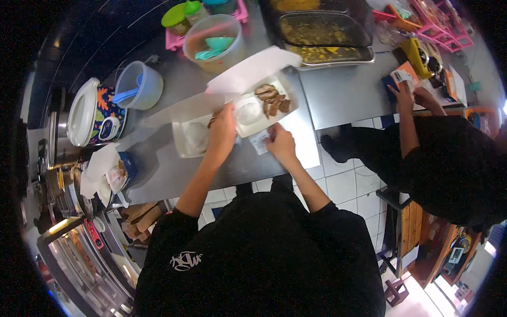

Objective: Preparing and packing food boxes with rice, fried chicken, and scrambled eggs.

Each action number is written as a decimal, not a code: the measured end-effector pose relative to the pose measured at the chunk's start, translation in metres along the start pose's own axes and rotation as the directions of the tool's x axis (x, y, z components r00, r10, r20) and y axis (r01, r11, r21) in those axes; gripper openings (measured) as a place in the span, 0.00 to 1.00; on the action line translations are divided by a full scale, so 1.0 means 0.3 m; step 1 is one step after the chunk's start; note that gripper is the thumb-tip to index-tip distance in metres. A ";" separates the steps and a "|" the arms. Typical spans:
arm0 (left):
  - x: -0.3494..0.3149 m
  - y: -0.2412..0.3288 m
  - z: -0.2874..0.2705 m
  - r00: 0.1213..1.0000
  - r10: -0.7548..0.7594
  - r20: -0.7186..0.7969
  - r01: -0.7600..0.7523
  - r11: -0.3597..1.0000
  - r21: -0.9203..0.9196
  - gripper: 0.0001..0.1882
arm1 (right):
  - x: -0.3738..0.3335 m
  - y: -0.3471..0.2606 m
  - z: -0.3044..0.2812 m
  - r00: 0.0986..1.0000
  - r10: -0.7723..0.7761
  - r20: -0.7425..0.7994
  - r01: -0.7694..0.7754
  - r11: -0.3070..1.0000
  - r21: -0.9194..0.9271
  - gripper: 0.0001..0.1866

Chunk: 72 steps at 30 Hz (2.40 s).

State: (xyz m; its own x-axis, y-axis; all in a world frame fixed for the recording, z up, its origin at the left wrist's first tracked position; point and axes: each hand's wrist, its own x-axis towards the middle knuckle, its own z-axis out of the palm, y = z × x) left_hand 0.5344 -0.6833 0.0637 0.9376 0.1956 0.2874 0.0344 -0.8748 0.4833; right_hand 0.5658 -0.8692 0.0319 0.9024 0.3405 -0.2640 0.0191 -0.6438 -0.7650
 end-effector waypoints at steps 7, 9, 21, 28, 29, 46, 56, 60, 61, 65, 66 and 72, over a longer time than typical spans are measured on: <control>0.243 0.345 0.209 0.991 0.006 0.134 0.009 0.994 -0.109 0.11 | 0.052 0.224 -0.241 0.947 0.115 -0.300 -0.112 0.993 0.029 0.13; 0.271 0.397 0.237 0.941 -0.088 0.327 0.082 0.996 0.033 0.11 | 0.058 0.240 -0.270 0.946 0.121 -0.301 -0.123 0.992 0.012 0.15; 0.005 0.326 0.113 0.951 0.300 -0.066 -0.299 0.852 -0.430 0.10 | -0.060 0.189 -0.565 0.854 0.020 -0.520 0.001 0.999 0.040 0.10; -0.127 0.338 0.256 0.972 0.233 0.028 -0.200 0.884 -0.422 0.17 | 0.264 0.055 -0.888 0.741 -0.116 -0.661 0.423 0.846 0.325 0.05; -0.110 0.352 0.285 0.976 0.218 -0.007 -0.202 0.888 -0.414 0.17 | 0.323 0.014 -0.958 0.716 -0.162 -0.679 0.452 0.849 0.274 0.05; -0.162 0.356 0.361 0.859 0.142 0.492 -0.221 0.969 0.106 0.27 | 1.881 0.246 -1.482 0.945 -0.309 0.106 0.319 0.805 -0.500 0.19; -0.133 0.365 0.388 0.880 0.179 0.439 -0.261 0.956 0.133 0.19 | 2.052 0.298 -1.426 0.946 -0.301 -0.119 0.059 0.523 -0.851 0.15; -0.166 0.357 0.372 0.887 0.131 0.443 -0.205 0.971 0.123 0.20 | 1.873 0.166 -1.461 0.823 -0.516 -0.238 0.213 0.669 -0.712 0.18; -0.174 0.361 0.370 0.888 0.131 0.441 -0.204 0.971 0.123 0.20 | 1.854 0.147 -1.478 0.822 -0.517 -0.238 0.214 0.668 -0.713 0.18; -0.152 0.361 0.377 0.912 0.140 0.386 -0.199 0.973 0.118 0.24 | 1.771 0.138 -1.578 0.785 -0.409 -0.465 0.255 0.898 -0.360 0.24; -0.152 0.360 0.380 0.912 0.130 0.390 -0.193 0.973 0.125 0.25 | 1.750 0.137 -1.599 0.758 -0.347 -0.552 0.342 0.932 -0.118 0.22; -0.140 0.394 0.365 0.954 0.272 0.124 -0.274 0.962 -0.001 0.24 | 1.309 -0.002 -1.650 0.532 -0.458 -0.712 0.734 0.669 0.119 0.14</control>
State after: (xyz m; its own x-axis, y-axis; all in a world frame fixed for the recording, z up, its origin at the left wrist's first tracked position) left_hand 0.5371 -0.8435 0.0181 0.9470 -0.1067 0.3029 -0.2244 -0.8946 0.3865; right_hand 1.1332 -1.0743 0.2193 0.7781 -0.0122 0.6280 0.6240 -0.0992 -0.7751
